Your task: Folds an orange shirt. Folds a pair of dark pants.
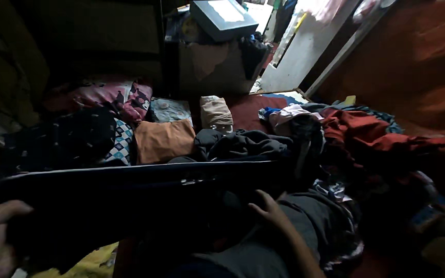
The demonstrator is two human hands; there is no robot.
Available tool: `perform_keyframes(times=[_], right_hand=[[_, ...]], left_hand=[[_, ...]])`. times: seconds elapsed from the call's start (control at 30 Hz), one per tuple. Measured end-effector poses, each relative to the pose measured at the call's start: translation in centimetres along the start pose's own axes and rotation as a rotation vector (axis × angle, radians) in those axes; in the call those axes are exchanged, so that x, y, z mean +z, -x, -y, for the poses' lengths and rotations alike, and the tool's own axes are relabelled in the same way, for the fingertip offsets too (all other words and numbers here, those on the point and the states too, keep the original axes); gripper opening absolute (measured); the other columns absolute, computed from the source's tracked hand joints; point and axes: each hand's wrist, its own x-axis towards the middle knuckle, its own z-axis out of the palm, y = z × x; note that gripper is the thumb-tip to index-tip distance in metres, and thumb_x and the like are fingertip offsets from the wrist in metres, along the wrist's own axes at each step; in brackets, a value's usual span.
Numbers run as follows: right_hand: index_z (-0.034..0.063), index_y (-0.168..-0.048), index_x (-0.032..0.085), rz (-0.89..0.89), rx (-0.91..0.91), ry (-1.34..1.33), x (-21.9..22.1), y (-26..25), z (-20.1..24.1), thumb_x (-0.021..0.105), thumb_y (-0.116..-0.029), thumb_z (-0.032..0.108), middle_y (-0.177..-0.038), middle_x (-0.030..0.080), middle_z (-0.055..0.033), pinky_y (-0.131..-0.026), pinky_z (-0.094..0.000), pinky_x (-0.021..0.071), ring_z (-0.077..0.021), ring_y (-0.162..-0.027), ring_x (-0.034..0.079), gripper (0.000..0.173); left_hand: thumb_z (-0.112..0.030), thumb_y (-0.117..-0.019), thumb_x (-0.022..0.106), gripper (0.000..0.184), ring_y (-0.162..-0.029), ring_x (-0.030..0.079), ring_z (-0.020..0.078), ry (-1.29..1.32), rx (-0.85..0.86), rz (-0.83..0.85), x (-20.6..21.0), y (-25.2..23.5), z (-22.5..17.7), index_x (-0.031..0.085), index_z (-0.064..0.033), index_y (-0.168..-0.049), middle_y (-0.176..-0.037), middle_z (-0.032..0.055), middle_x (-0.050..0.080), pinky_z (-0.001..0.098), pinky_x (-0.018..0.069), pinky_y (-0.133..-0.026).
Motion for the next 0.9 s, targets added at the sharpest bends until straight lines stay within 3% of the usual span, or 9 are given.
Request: perform_keyframes(times=[0.1, 0.17, 0.23, 0.3, 0.43, 0.53, 0.63, 0.77, 0.9], right_hand=[[-0.0007, -0.153, 0.039, 0.194, -0.026, -0.197, 2.6, -0.4, 4.6, 0.063, -0.1012, 0.03, -0.156, 0.042, -0.0232, -0.118, -0.0473, 0.0358, -0.0334, -0.143, 0.043, 0.065], [0.0019, -0.157, 0.034, 0.288, -0.024, -0.299, 3.7, -0.5, 7.5, 0.065, -0.1003, 0.032, -0.159, 0.038, -0.0221, -0.119, -0.0475, 0.0332, -0.0318, -0.146, 0.04, 0.071], [0.0018, -0.153, 0.037, 0.31, -0.005, -0.383, 5.4, -0.9, 9.9, 0.067, -0.0993, 0.029, -0.148, 0.05, -0.0217, -0.113, -0.0476, 0.0411, -0.0299, -0.136, 0.051, 0.067], [-0.0009, -0.153, 0.03, 0.254, 0.084, -0.515, 7.4, -0.9, 10.7, 0.069, -0.0981, 0.025, -0.14, 0.055, -0.0247, -0.108, -0.0498, 0.0462, -0.0319, -0.128, 0.057, 0.072], [0.0017, -0.157, 0.017, 0.218, 0.184, -0.703, 8.0, 0.4, 10.4, 0.072, -0.0941, 0.011, -0.141, 0.052, -0.0244, -0.102, -0.0465, 0.0508, -0.029, -0.122, 0.06, 0.084], [-0.0012, -0.144, 0.038, 0.16, 0.059, -0.682, 6.3, 2.3, 10.6, 0.068, -0.095, 0.004, -0.13, 0.058, -0.0212, -0.094, -0.0422, 0.053, -0.024, -0.11, 0.063, 0.057], [0.0046, -0.113, 0.06, -0.007, -0.151, -0.709, 4.2, 4.3, 9.5, 0.061, -0.0927, 0.005, -0.1, 0.065, -0.0008, -0.079, -0.0239, 0.0557, -0.0035, -0.087, 0.064, 0.02], [0.0055, -0.11, 0.068, 0.002, -0.203, -0.726, -0.6, 5.0, 9.0, 0.056, -0.0955, 0.004, -0.096, 0.07, 0.0038, -0.076, -0.0222, 0.0564, -0.0019, -0.084, 0.065, 0.019], [0.0089, -0.11, 0.069, -0.14, -0.385, -0.74, -8.8, 2.4, 12.4, 0.052, -0.0964, 0.006, -0.1, 0.071, 0.0074, -0.08, -0.0226, 0.0574, -0.0003, -0.088, 0.066, 0.023]], left_hand=[[-0.006, -0.0972, 0.05, 0.023, -0.072, 0.058, 0.0027, -0.034, -0.225, 0.014, 1.0, -1.2, 3.8, 0.051, -0.0052, -0.12, -0.09, -0.0002, 0.057, 0.0226, 0.0518, -0.063], [-0.011, -0.101, 0.05, 0.028, -0.086, 0.057, 0.0105, -0.086, -0.3, 0.055, 1.7, -1.3, 6.5, 0.053, 0.0007, -0.126, -0.104, 0.0078, 0.059, 0.0317, 0.0512, -0.076], [-0.015, -0.1032, 0.051, 0.033, -0.101, 0.058, 0.0172, -0.134, -0.335, 0.028, 2.3, -0.2, 9.4, 0.053, 0.0032, -0.13, -0.117, 0.0142, 0.059, 0.0377, 0.05, -0.087], [-0.016, -0.1035, 0.055, 0.055, -0.132, 0.049, 0.0291, -0.114, -0.32, 0.083, 2.5, 1.5, 11.9, 0.036, 0.0031, -0.152, -0.149, 0.0233, 0.046, 0.0462, 0.0423, -0.108], [-0.02, -0.097, 0.069, 0.089, -0.148, 0.032, 0.0339, -0.144, -0.431, 0.212, 4.1, 6.3, 14.0, 0.011, -0.0026, -0.161, -0.164, 0.0236, 0.024, 0.0503, 0.0339, -0.117], [-0.018, -0.1035, 0.059, 0.054, -0.133, 0.049, 0.0314, -0.111, -0.615, 0.194, 5.4, 7.8, 15.7, 0.038, 0.0045, -0.149, -0.147, 0.0238, 0.048, 0.0481, 0.0424, -0.108], [-0.022, -0.1036, 0.056, 0.033, -0.104, 0.063, 0.0229, 0.052, -0.72, 0.084, 5.5, 6.8, 13.9, 0.057, -0.0032, -0.13, -0.117, 0.0138, 0.064, 0.0447, 0.0537, -0.085], [-0.03, -0.1078, 0.042, 0.026, -0.067, 0.067, 0.0082, 0.361, -0.564, 0.207, 6.1, 3.7, 5.8, 0.061, -0.0132, -0.105, -0.081, 0.0, 0.068, 0.025, 0.0561, -0.055], [-0.025, -0.1077, 0.039, 0.02, -0.07, 0.063, 0.0026, 0.567, -0.272, 0.487, 9.2, 0.3, -4.0, 0.055, -0.0147, -0.101, -0.081, -0.0035, 0.063, 0.0191, 0.0551, -0.061]])
